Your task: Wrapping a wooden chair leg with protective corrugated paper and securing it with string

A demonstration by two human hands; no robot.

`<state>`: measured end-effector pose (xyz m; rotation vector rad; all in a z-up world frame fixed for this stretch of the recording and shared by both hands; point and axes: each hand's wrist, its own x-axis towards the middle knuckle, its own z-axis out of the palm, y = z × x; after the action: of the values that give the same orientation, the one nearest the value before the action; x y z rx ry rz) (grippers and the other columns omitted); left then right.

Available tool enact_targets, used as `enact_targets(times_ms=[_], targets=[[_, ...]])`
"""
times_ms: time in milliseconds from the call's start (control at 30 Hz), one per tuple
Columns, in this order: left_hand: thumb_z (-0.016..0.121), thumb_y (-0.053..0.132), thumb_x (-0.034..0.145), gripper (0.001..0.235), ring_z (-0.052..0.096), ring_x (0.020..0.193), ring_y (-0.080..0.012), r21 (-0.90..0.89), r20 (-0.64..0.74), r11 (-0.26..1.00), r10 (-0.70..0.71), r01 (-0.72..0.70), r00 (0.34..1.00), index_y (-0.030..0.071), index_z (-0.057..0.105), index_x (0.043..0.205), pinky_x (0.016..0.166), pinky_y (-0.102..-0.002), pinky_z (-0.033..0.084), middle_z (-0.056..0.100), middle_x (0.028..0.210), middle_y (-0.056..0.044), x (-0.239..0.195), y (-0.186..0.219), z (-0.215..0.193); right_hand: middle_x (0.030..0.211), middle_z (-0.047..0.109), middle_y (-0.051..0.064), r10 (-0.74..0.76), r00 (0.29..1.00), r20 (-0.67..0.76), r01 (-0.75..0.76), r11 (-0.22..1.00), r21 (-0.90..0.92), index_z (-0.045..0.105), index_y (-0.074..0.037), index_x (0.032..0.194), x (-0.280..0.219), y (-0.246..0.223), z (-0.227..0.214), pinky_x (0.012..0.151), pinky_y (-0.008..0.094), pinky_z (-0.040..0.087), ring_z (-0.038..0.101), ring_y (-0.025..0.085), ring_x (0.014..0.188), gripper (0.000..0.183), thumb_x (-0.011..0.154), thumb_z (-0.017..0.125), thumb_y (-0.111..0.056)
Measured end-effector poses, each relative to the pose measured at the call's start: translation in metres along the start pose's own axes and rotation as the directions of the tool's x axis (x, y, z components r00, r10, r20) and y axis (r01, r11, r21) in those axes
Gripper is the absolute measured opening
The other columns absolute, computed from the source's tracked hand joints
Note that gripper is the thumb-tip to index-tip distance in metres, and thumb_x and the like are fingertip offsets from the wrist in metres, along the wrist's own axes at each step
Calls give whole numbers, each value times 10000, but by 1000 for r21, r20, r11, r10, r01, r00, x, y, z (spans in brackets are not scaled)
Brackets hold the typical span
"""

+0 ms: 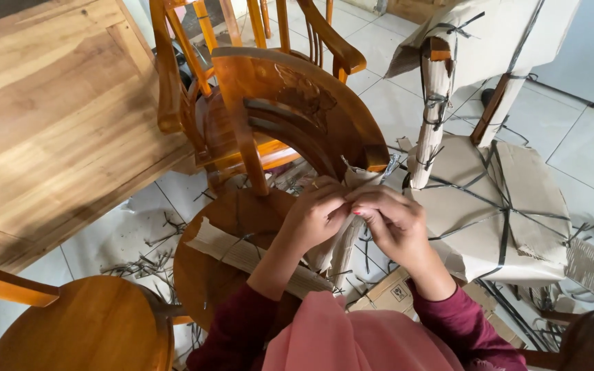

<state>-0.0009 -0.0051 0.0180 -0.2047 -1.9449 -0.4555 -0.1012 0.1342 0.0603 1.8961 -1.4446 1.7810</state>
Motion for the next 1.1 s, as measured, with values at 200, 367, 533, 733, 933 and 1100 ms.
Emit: enact_targets(times_ms=[200,367,533,733,933,1100], targets=[[696,53,898,50,697,838,-244,14,12,999,-45,45,999,90,727,888,841,-377,534,738,869,-52,-6,0,-2,851,756,88,33,998,-54,-45,974,-221,785,-40,933,-2,-9,-7,554,302,573,676,231,564,50,892,776,-13],[727,89,906,58,699,819,-183,29,-71,997,-74,77,995,121,761,941,931,-360,530,773,909,0,-12,1,3,809,751,74,113,986,-124,-137,969,-204,797,-60,901,-30,17,0,518,308,544,617,184,519,76,892,775,12],[762,121,901,33,708,782,-146,52,-126,991,-114,121,985,110,757,931,983,-368,528,793,918,17,-17,3,6,755,732,100,256,947,-194,-264,965,-12,783,-16,881,-43,29,15,501,287,503,585,133,516,46,878,789,29],[689,122,946,142,726,769,-141,133,-101,978,-145,158,984,127,751,1075,1061,-382,501,788,860,3,-21,16,6,768,733,68,102,939,-329,-155,978,-139,809,-54,881,-50,36,28,482,226,471,529,91,498,90,903,788,31],[625,112,889,449,713,746,-136,353,-70,932,-54,75,996,82,662,1335,1082,-403,502,779,842,-20,-18,41,6,736,704,107,97,942,-322,-157,974,-164,796,2,911,-49,22,28,472,263,476,548,141,483,100,893,744,86],[577,137,745,714,761,830,-223,419,-1,907,-48,44,999,16,558,1448,1141,-467,454,781,1014,-125,-23,58,15,642,687,199,687,700,-195,-584,708,397,783,52,844,-46,17,26,387,285,495,629,211,485,122,931,711,7]])
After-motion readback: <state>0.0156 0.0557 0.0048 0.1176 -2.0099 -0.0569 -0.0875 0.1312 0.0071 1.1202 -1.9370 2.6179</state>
